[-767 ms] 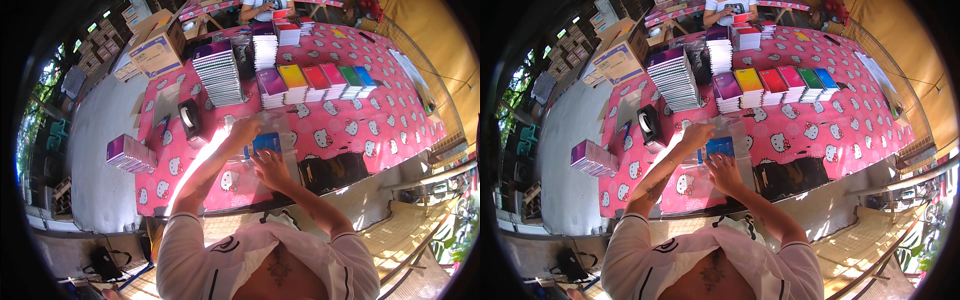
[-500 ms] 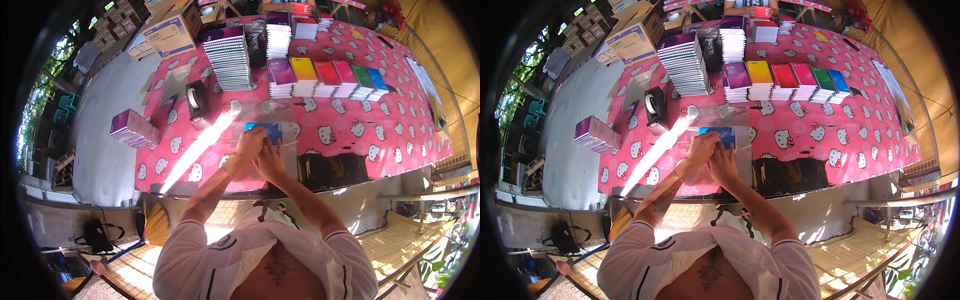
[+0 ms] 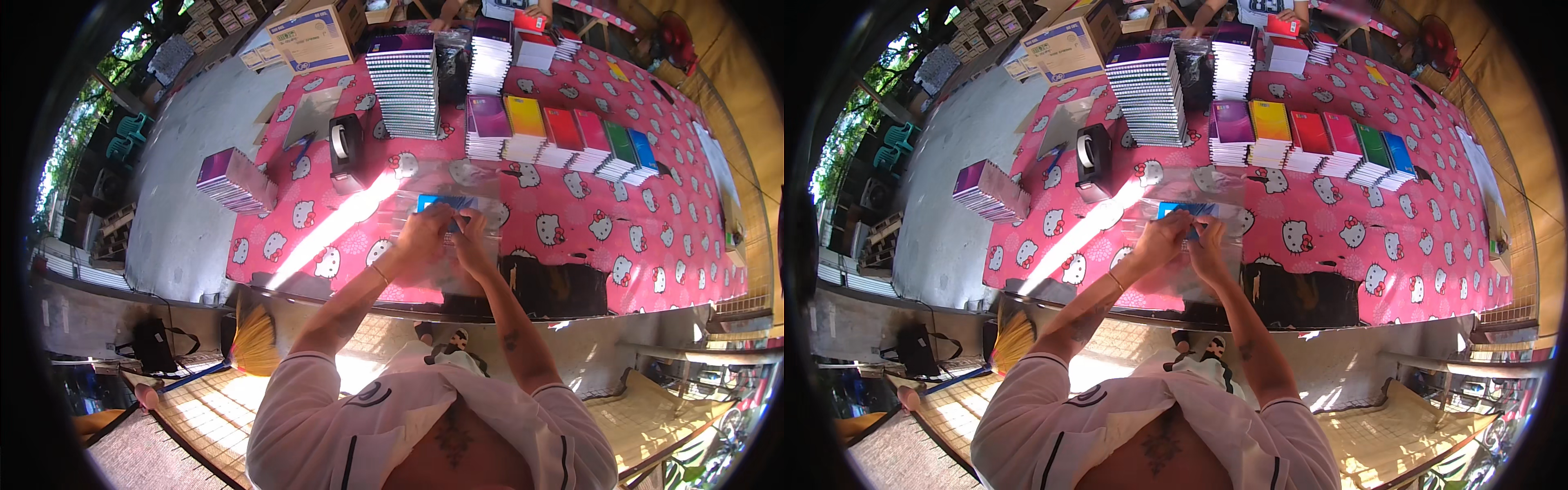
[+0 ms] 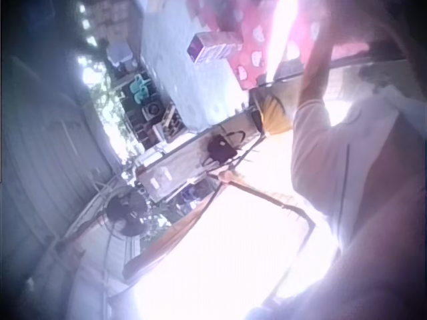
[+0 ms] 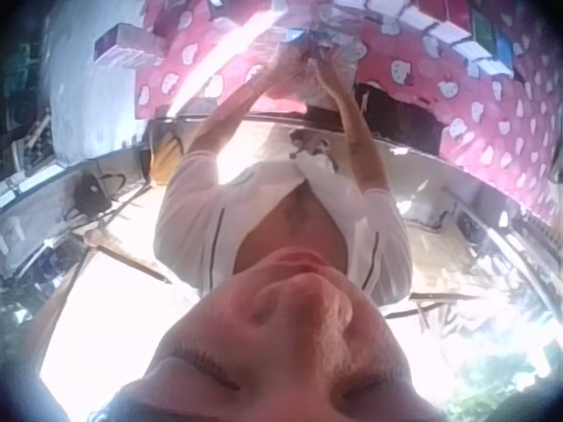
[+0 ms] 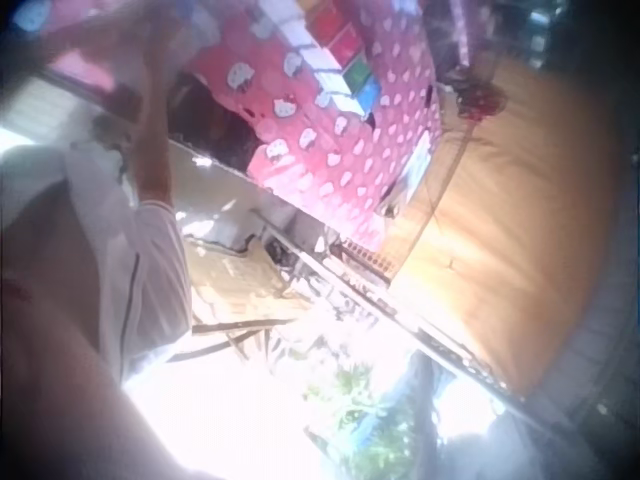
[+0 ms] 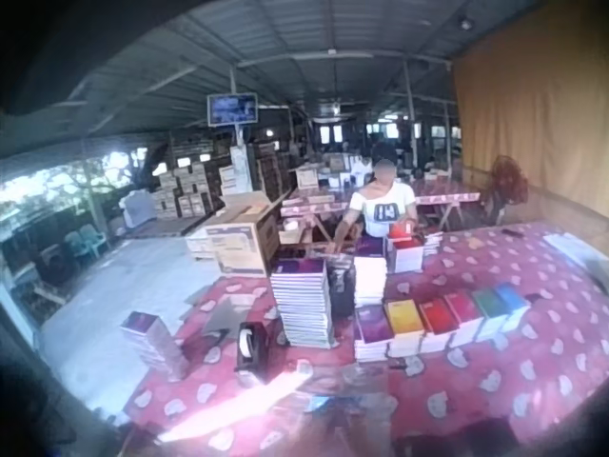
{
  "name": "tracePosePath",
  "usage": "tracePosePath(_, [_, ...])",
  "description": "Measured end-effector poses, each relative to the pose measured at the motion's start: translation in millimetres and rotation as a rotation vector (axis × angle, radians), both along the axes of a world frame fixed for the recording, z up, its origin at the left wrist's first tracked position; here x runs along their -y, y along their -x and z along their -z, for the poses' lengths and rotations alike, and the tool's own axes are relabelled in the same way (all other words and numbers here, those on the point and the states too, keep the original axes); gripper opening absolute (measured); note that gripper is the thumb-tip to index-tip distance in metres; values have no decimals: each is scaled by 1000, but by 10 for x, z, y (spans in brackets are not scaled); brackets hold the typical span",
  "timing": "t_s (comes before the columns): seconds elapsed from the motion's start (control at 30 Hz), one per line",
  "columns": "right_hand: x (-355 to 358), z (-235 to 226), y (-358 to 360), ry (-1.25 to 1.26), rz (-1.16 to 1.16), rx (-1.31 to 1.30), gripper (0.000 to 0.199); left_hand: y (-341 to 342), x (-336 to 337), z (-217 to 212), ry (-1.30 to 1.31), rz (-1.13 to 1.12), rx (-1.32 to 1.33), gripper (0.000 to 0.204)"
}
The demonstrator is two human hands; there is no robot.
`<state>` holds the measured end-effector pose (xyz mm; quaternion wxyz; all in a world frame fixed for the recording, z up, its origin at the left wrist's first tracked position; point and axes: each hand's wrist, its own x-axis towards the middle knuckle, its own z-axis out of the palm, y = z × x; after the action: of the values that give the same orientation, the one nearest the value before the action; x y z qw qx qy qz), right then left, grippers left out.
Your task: The person gathers notebooks from stacks on a table, places them into a clear plastic bag, and seals the bag using a tape dispenser.
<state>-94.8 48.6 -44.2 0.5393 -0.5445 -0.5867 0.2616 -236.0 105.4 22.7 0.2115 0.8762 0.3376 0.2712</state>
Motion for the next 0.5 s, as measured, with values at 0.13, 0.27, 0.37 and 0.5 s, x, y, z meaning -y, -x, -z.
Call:
tracePosePath(0.13, [290,-891,210,-134,197,762,57,140,121,313,-237,-36,-108,45])
tracePosePath(0.27, [144,-442,-144,-203,94,1112,43,125,70,320,-155,-5,-186,52])
tracePosePath(0.37, [134,-406,-246,-206,25,1177,41,268,328,74,-229,-60,-275,55])
tracePosePath(0.5, [151,-448,-274,-215,-26,1132,44,1112,95,390,115,-601,-366,53])
